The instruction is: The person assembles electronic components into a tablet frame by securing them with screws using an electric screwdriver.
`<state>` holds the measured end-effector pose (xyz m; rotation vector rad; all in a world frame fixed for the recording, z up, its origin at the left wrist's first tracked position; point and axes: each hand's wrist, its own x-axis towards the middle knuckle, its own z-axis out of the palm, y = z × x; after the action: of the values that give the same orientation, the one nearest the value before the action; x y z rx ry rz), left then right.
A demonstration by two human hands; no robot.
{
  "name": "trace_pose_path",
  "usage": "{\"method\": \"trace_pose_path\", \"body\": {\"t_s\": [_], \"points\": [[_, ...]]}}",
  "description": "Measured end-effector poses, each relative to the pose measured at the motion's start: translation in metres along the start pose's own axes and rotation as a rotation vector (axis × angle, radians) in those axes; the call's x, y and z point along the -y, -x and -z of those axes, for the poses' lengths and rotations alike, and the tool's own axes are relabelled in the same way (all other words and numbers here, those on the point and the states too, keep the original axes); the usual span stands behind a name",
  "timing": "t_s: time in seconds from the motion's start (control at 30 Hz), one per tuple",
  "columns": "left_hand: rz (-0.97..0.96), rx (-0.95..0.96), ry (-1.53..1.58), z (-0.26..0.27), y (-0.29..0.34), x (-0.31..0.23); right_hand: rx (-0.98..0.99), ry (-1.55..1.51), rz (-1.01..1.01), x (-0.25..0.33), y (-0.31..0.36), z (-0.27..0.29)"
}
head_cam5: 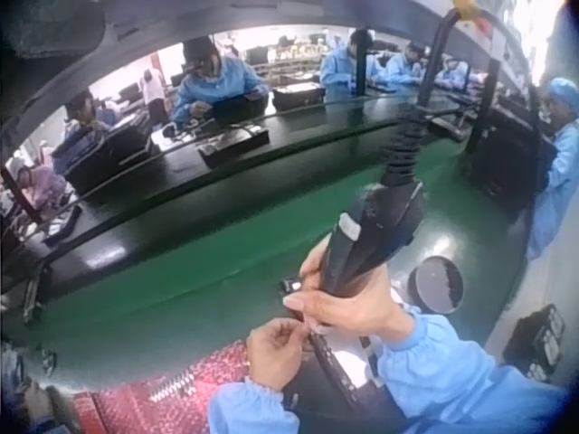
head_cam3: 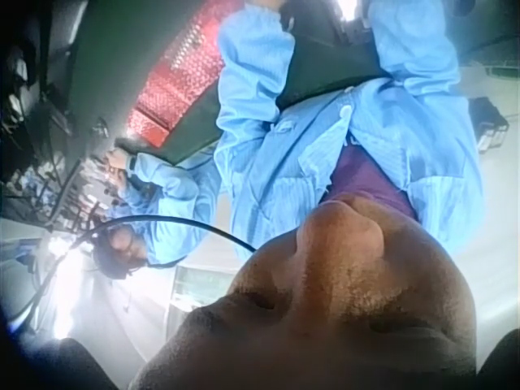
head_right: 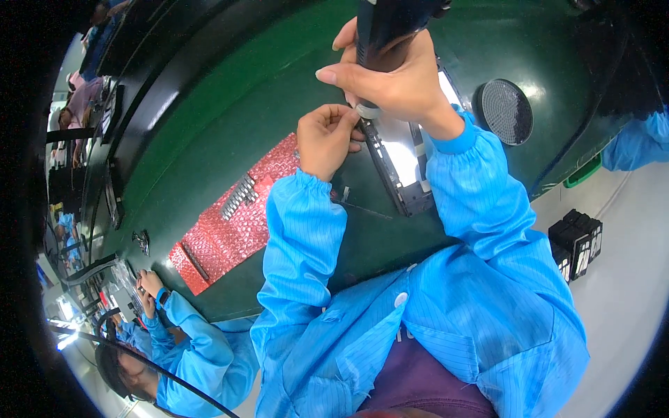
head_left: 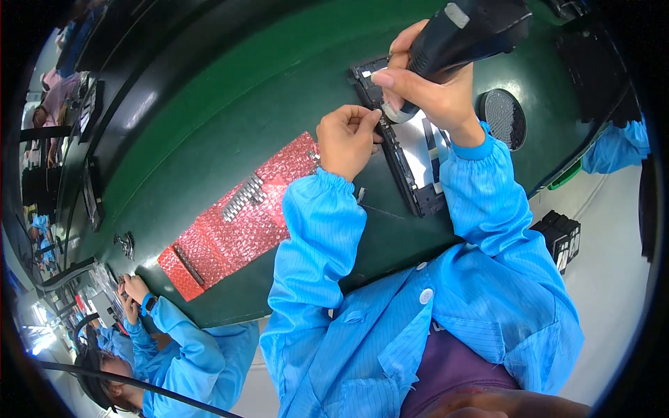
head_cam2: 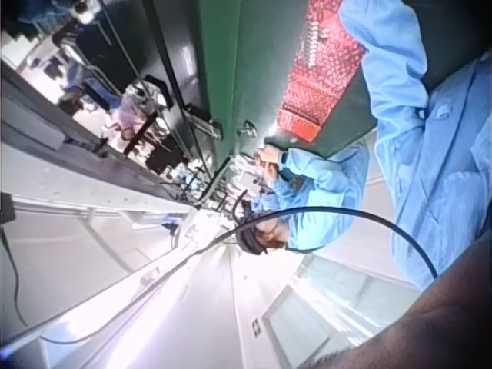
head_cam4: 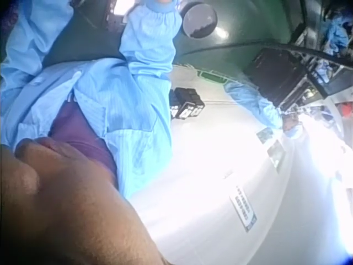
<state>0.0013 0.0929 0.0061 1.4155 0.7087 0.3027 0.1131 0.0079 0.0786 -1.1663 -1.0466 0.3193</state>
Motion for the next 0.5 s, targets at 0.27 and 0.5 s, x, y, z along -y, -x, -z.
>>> {"method": "trace_pose_path", "body": {"t_s": [0.27, 0.5], "points": [[-0.423, 0.064, -0.025, 0.004, 0.010, 0.012, -0.036, -0.082, 0.054, 0.004, 0.001, 0.006], [-0.456, 0.091, -0.164, 0.005, 0.009, 0.012, -0.028, -0.084, 0.048, 0.006, 0.001, 0.005]]}}
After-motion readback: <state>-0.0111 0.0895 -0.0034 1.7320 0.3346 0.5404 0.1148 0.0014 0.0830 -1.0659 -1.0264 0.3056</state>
